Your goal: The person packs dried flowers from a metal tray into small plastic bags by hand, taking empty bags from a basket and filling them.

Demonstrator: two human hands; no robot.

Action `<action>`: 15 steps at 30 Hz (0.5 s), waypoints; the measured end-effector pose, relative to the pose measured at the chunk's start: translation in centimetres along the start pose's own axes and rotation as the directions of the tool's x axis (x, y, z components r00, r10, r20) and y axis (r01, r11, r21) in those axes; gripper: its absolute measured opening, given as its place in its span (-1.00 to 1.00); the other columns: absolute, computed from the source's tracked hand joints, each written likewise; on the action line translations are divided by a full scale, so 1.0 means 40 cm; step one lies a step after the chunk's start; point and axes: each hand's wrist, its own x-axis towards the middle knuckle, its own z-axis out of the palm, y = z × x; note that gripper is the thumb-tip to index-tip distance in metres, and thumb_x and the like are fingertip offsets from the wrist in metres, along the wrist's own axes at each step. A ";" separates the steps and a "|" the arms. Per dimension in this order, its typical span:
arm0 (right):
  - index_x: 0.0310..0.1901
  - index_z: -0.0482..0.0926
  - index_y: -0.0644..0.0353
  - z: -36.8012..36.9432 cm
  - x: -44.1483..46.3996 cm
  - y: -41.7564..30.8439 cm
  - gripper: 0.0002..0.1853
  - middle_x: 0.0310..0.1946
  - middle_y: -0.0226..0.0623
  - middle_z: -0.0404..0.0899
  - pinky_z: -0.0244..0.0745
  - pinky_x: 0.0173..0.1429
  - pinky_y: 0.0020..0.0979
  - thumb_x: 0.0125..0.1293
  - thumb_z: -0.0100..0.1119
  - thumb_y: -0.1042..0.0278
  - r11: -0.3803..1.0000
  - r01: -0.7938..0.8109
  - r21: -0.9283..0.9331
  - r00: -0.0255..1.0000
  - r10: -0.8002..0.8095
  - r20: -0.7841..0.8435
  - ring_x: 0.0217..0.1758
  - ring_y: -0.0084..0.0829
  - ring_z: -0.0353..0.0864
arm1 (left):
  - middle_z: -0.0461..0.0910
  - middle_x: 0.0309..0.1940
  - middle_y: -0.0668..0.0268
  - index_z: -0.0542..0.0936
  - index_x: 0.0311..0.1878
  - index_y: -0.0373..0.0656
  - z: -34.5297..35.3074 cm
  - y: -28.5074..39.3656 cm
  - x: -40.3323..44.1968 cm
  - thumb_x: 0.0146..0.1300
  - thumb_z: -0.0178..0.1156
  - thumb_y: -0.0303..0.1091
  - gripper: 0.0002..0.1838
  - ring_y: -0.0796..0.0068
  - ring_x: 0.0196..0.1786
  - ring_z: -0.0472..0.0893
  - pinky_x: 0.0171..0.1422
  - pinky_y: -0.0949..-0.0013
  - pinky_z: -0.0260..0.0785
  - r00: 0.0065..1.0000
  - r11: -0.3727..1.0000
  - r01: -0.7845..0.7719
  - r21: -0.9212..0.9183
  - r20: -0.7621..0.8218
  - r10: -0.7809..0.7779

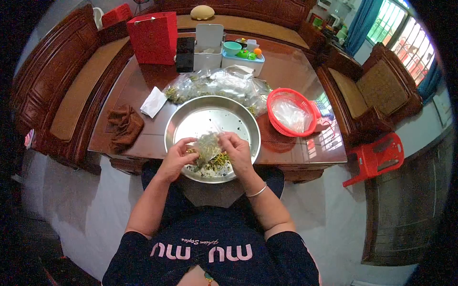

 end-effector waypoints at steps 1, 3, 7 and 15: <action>-0.38 0.55 0.36 -0.001 0.000 0.008 -0.94 -0.12 -0.31 0.44 0.33 -0.23 -0.63 0.14 0.13 0.55 1.000 -0.011 0.021 0.999 0.012 -0.040 -0.29 -0.59 0.40 | 0.49 -0.30 0.27 0.38 0.06 -0.21 -0.004 0.001 -0.001 0.03 0.25 -0.49 -0.52 0.60 -0.38 0.48 -0.35 0.62 0.34 1.000 1.000 0.014 -0.014 0.014 -0.014; -0.38 0.55 0.35 -0.007 0.005 0.036 -0.94 -0.15 -0.32 0.45 0.33 -0.24 -0.64 0.15 0.12 0.54 0.994 0.066 -0.091 0.996 -0.072 -0.060 -0.30 -0.60 0.40 | 0.48 -0.31 0.28 0.38 0.06 -0.22 -0.007 0.012 -0.002 0.03 0.24 -0.50 -0.53 0.61 -0.39 0.47 -0.36 0.63 0.33 1.000 1.000 -0.005 0.015 -0.001 0.005; -0.37 0.57 0.32 -0.010 0.010 0.073 -0.91 -0.23 -0.34 0.48 0.31 -0.26 -0.68 0.19 0.08 0.51 0.868 0.277 -0.413 0.942 -0.330 -0.064 -0.34 -0.62 0.40 | 0.47 -0.35 0.32 0.39 0.05 -0.23 -0.011 0.048 -0.007 0.04 0.22 -0.50 -0.56 0.66 -0.43 0.45 -0.39 0.67 0.30 0.997 0.991 -0.066 0.113 -0.035 0.070; -0.28 0.50 0.20 0.015 -0.002 0.089 -0.93 -0.50 -0.45 0.46 0.30 -0.37 -0.70 0.23 0.08 0.43 0.993 -0.118 0.014 0.990 0.118 -0.076 -0.48 -0.67 0.41 | 0.40 -0.25 0.29 0.39 0.05 -0.23 -0.010 0.081 -0.006 0.10 0.15 -0.53 -0.60 0.66 -0.45 0.43 -0.41 0.67 0.28 0.980 0.954 -0.094 0.285 -0.144 0.140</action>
